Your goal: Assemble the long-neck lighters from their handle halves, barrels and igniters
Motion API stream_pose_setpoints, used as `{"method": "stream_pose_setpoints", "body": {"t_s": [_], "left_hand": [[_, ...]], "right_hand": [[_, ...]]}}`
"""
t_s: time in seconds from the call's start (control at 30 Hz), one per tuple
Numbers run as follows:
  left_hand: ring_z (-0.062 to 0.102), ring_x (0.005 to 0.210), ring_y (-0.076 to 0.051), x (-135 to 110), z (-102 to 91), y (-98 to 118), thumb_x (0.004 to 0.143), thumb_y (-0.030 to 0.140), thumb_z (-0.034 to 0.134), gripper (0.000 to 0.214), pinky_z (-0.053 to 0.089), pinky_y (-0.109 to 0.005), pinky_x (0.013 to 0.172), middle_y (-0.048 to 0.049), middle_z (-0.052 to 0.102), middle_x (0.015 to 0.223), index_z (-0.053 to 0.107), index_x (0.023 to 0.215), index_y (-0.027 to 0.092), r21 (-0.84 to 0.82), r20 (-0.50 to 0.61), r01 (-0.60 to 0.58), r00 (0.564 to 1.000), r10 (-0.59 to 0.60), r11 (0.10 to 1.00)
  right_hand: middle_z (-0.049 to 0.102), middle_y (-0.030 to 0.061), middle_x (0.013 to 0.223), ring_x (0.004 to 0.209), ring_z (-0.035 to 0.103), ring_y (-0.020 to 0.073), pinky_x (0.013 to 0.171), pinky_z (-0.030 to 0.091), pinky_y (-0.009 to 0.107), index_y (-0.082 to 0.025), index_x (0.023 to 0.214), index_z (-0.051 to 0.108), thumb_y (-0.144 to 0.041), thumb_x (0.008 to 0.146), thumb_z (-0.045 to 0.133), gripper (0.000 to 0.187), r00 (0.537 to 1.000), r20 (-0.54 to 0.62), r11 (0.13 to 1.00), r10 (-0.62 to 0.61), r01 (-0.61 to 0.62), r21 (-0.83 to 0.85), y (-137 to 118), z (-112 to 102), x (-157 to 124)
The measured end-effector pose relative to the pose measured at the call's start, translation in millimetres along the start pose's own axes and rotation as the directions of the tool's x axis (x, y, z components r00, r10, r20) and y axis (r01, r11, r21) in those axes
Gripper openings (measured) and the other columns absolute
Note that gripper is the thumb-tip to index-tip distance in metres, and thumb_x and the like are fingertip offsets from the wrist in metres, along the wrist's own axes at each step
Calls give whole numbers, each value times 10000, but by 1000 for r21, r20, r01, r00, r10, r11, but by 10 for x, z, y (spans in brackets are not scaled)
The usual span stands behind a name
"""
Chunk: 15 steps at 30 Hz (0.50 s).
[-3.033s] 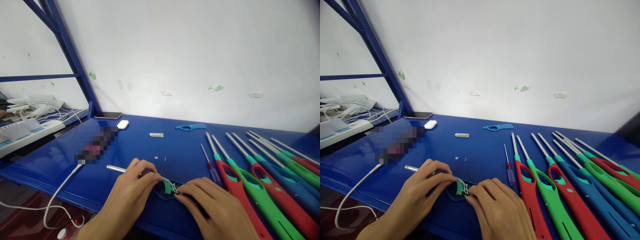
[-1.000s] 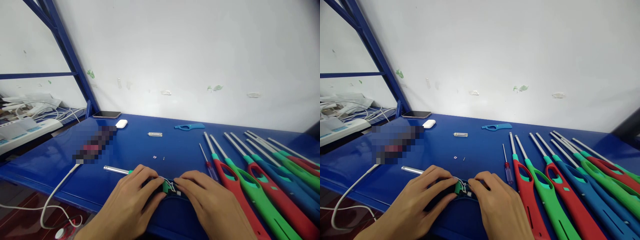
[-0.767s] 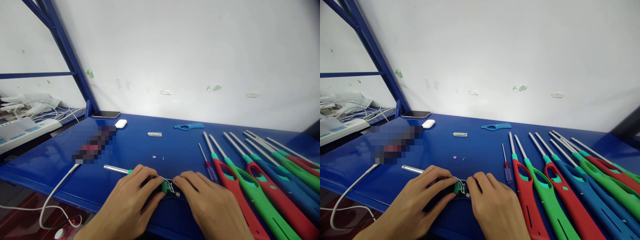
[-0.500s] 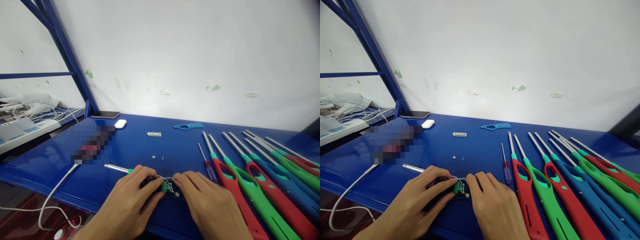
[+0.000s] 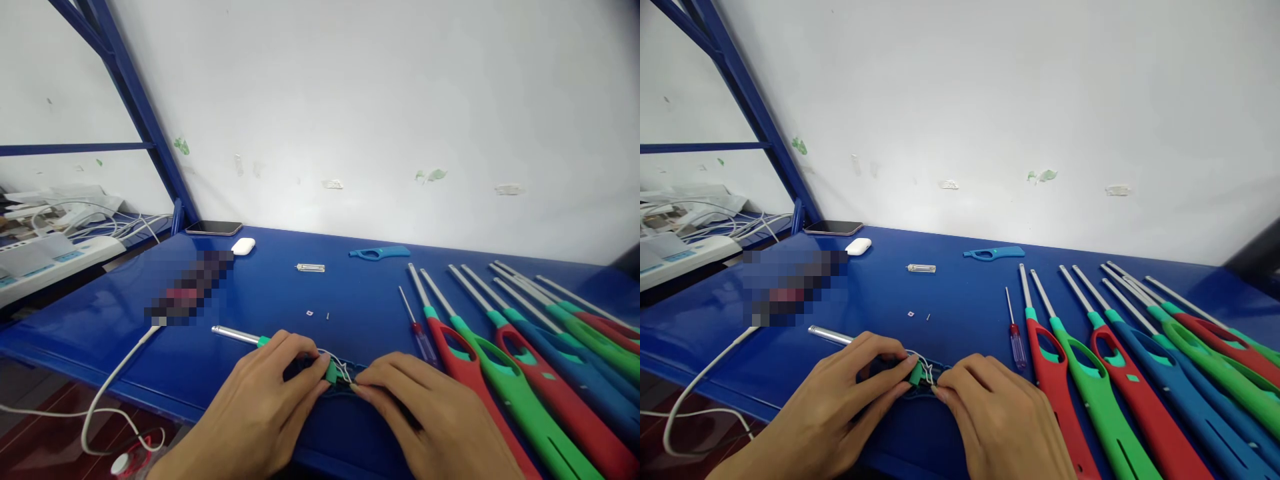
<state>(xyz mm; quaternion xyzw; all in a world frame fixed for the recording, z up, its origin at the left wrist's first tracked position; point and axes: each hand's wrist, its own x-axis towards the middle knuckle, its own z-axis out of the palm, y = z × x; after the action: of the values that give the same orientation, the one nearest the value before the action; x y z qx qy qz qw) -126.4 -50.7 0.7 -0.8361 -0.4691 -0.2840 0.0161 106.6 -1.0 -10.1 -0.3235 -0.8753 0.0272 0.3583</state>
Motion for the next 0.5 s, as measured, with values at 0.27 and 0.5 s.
{"method": "stream_pose_setpoints", "body": {"t_s": [0.27,0.5], "left_hand": [[659,892,-209,4,-14,-3,1104,146,462,258,629,-376,778,-71,673,1079,695,1194,210,0,24,-66,998,66,998],[658,925,-229,41,-47,27,1073,126,500,214,648,-409,828,-91,692,1085,690,1163,162,16,26,-107,994,106,994]], "right_hand": [[750,-25,808,643,725,118,663,596,198,-282,883,748,-345,1166,307,528,1000,-12,1000,-26,26,-15,-1,-4,-11],[766,11,801,642,725,136,655,586,212,-276,907,775,-265,1143,358,479,1000,-3,998,-29,29,-48,2,-10,-12]]}}
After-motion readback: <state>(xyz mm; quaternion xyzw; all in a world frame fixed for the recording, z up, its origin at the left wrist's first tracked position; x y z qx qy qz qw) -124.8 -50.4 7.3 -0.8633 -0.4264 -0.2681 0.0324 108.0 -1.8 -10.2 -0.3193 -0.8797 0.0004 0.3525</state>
